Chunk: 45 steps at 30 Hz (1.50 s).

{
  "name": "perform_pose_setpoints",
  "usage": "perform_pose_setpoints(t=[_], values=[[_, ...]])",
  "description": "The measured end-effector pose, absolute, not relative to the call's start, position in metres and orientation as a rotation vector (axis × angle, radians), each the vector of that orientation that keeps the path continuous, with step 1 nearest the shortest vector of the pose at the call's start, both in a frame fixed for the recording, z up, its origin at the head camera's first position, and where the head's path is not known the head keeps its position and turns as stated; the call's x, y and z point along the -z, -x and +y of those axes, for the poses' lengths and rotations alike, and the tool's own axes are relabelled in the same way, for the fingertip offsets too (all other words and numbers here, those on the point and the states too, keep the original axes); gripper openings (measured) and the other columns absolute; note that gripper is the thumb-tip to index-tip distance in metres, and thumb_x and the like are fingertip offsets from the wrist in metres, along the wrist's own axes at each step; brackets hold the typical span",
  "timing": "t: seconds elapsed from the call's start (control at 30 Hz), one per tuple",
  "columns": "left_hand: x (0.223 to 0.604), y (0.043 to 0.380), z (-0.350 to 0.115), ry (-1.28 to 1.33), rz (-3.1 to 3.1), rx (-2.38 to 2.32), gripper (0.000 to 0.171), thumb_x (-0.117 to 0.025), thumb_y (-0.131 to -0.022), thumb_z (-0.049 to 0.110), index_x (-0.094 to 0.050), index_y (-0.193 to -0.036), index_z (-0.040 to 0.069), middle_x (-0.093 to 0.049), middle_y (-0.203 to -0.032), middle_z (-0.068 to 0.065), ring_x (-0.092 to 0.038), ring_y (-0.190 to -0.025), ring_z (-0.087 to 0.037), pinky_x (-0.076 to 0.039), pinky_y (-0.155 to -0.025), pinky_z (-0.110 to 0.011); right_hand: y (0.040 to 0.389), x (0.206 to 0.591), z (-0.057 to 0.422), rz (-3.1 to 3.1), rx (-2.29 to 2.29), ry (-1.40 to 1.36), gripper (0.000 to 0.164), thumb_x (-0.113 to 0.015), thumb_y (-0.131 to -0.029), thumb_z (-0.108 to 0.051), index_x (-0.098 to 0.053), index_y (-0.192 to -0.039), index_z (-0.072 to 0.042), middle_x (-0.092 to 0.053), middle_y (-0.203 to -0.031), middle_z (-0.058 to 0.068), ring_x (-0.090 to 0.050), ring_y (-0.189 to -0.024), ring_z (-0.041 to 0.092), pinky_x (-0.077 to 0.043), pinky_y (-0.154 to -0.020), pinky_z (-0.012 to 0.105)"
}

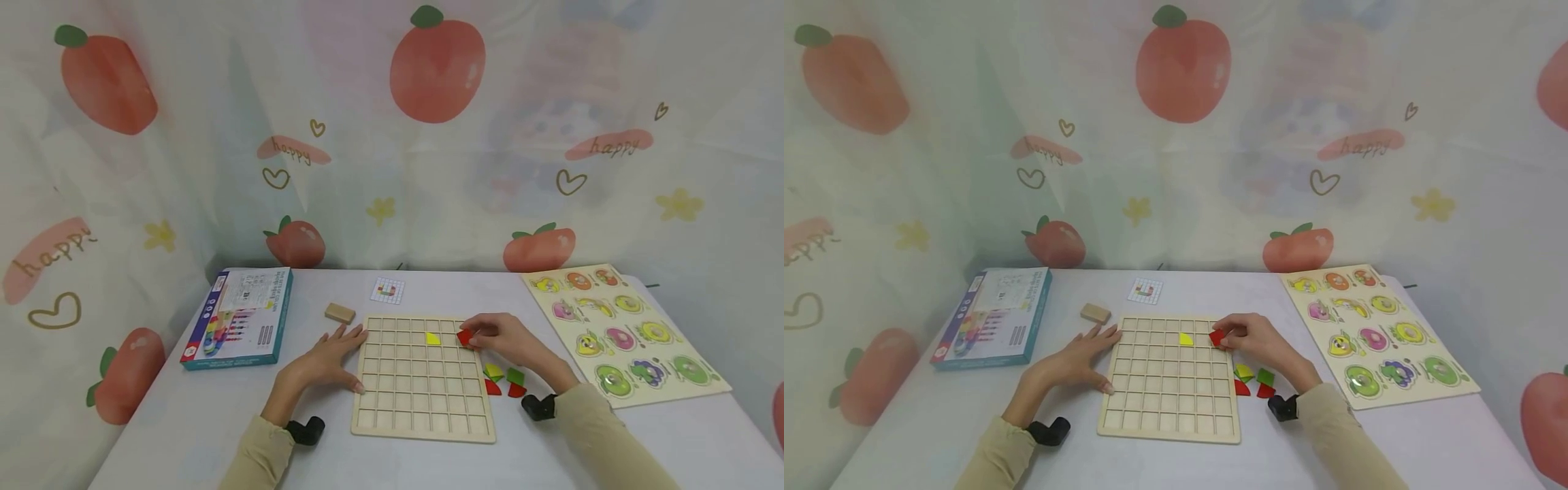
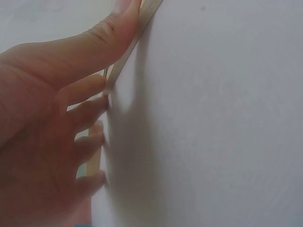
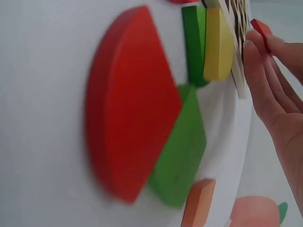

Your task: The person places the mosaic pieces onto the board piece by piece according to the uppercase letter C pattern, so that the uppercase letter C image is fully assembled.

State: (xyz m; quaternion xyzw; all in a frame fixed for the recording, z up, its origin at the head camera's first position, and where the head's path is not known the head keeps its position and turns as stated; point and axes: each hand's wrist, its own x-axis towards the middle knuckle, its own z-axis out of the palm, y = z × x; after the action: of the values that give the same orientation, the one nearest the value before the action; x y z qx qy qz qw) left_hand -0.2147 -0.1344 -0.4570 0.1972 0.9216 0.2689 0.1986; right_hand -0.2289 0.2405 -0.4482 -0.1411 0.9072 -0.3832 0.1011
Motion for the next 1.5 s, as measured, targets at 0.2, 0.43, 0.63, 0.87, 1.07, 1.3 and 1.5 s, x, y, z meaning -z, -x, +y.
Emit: perform_pose_setpoints(t=[0.2, 0.43, 0.63, 0.87, 1.07, 1.3, 1.5], values=[[0.457, 0.215, -0.133, -0.549, 2.579, -0.753, 0.107, -0.093, -0.073, 0.032, -0.035, -0.161, 0.010, -0.024, -0.171, -0.006, -0.005, -0.161, -0.035, -0.004, -0.129, -0.059, 0.234, 0.447, 0.224, 2.649, 1.165, 0.384, 0.030, -0.072, -0.095, -0.011, -0.072, -0.125, -0.003, -0.071, -0.121, 0.014, -0.070, -0.101, 0.023, -0.060, -0.095, 0.040], [0.458, 0.216, -0.133, -0.556, 2.582, -0.747, 0.108, -0.093, -0.073, 0.032, -0.035, -0.161, 0.010, -0.024, -0.171, -0.006, -0.004, -0.161, -0.035, -0.004, -0.129, -0.059, 0.243, 0.446, 0.208, 2.628, 1.158, 0.409, 0.031, -0.074, -0.094, -0.011, -0.072, -0.124, 0.000, -0.076, -0.108, 0.010, -0.070, -0.094, 0.020, -0.060, -0.089, 0.034], [0.459, 0.216, -0.135, -0.545, 2.579, -0.759, 0.107, -0.093, -0.073, 0.033, -0.035, -0.161, 0.013, -0.024, -0.171, -0.004, -0.004, -0.161, -0.033, -0.003, -0.130, -0.057, 0.248, 0.442, 0.192, 2.598, 1.145, 0.462, 0.029, -0.072, -0.094, -0.009, -0.074, -0.121, -0.002, -0.074, -0.115, 0.013, -0.067, -0.095, 0.019, -0.057, -0.087, 0.033], [0.462, 0.218, -0.136, -0.554, 2.590, -0.746, 0.105, -0.092, -0.074, 0.033, -0.035, -0.161, 0.014, -0.024, -0.171, -0.002, -0.004, -0.162, -0.031, -0.004, -0.130, -0.056, 0.257, 0.445, 0.177, 2.580, 1.081, 0.527, 0.027, -0.077, -0.091, -0.012, -0.076, -0.117, -0.003, -0.075, -0.113, 0.011, -0.064, -0.091, 0.016, -0.055, -0.083, 0.030], [0.462, 0.217, -0.136, -0.551, 2.583, -0.762, 0.105, -0.092, -0.074, 0.033, -0.036, -0.161, 0.015, -0.024, -0.171, -0.002, -0.004, -0.161, -0.031, -0.003, -0.130, -0.056, 0.261, 0.447, 0.167, 2.585, 1.051, 0.545, 0.027, -0.079, -0.091, -0.014, -0.077, -0.115, -0.002, -0.075, -0.106, 0.008, -0.063, -0.088, 0.015, -0.054, -0.081, 0.030], [0.463, 0.218, -0.135, -0.550, 2.588, -0.766, 0.105, -0.092, -0.074, 0.033, -0.036, -0.161, 0.014, -0.025, -0.171, -0.004, -0.005, -0.161, -0.032, -0.004, -0.130, -0.057, 0.262, 0.451, 0.162, 2.620, 1.026, 0.618, 0.024, -0.079, -0.089, -0.010, -0.077, -0.111, 0.000, -0.071, -0.089, 0.001, -0.058, -0.079, 0.012, -0.051, -0.072, 0.025], [0.464, 0.218, -0.136, -0.552, 2.600, -0.763, 0.106, -0.093, -0.073, 0.033, -0.037, -0.161, 0.013, -0.025, -0.171, -0.004, -0.006, -0.161, -0.033, -0.005, -0.130, -0.058, 0.263, 0.453, 0.161, 2.635, 0.998, 0.622, 0.023, -0.080, -0.088, -0.009, -0.077, -0.109, 0.000, -0.066, -0.079, -0.002, -0.055, -0.074, 0.010, -0.049, -0.072, 0.026]])
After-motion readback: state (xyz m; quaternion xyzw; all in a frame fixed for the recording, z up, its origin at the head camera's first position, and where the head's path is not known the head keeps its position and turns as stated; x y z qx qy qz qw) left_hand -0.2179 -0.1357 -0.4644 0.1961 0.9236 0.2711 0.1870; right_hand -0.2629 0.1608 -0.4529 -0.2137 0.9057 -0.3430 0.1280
